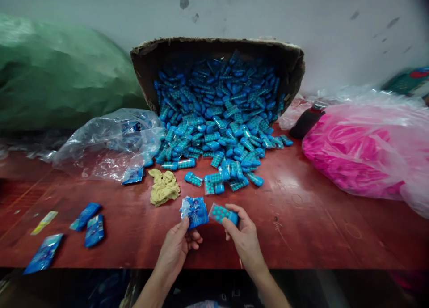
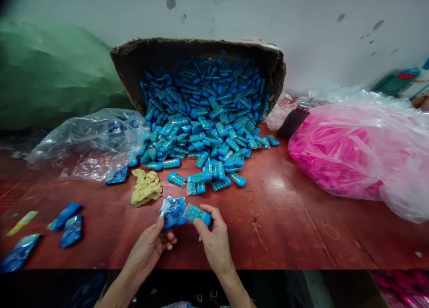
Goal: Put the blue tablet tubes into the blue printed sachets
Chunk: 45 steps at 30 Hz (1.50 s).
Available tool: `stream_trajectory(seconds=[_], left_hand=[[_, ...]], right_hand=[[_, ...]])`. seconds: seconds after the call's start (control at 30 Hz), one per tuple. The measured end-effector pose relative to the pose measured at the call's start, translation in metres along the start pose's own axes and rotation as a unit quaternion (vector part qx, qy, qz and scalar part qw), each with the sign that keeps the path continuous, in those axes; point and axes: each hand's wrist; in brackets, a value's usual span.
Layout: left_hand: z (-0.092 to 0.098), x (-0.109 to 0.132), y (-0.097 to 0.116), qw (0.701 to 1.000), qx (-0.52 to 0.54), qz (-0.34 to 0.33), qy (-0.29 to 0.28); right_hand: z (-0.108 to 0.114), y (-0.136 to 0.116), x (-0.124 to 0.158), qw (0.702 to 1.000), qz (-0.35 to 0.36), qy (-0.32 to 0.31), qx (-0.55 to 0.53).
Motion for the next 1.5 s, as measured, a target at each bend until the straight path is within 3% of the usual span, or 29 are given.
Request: stream_trajectory(seconds=[0.17,0.47,0.7,0.87,1.0,1.13,1.23,1.3,1.37,1.5], left_hand=[[-0.003,0.003,0.001,1.000,-0.008,-0.005,0.006],[-0.003,0.001,0.001,1.000,0.016,-0.013,0.010],[-0.002,-0.001,0.009,0.998,-0.026,-0.059,0.007],[-0.003,-0.002,0.012,0.996,-0.045,-0.075,0.007],[-0.006,-0.003,0.009,0.995,-0.070,-0.074,0.012],[-0.015,-0.004,0.007,0.999,0.018,-0.050,0.012],[-0.018,-0.005,0.005,0.999,0.045,-0.023,0.013],[-0.017,-0.007,0.005,0.999,0.048,-0.002,0.023],[-0.012,-0.008,0.006,0.998,0.051,0.025,0.020],[-0.002,-0.007,0.010,0.995,0.052,0.069,-0.042]], right_hand=[[-0.006,0.001,0.003,0.999,0.006,-0.031,0.013],[-0.003,0.006,0.009,0.998,0.036,-0.016,0.049],[-0.006,0.005,0.007,0.997,-0.050,-0.060,-0.029],[-0.007,0.002,0.008,0.996,-0.062,-0.061,-0.037],[-0.011,0.007,0.009,0.999,0.007,-0.046,0.015],[-0.020,0.012,0.009,0.992,0.100,-0.012,0.076],[-0.025,0.012,0.012,0.986,0.131,-0.012,0.105],[-0.025,0.010,0.016,0.983,0.139,-0.036,0.113],[-0.021,0.007,0.019,0.981,0.125,-0.101,0.105],[-0.012,0.009,0.017,0.978,0.031,-0.205,-0.005]])
Point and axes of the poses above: each hand's wrist, its own x-axis away from the middle knuckle, its own z-axis out of the back of the hand, y = z × x, and after that the axes turned 2 degrees about x, right-handed
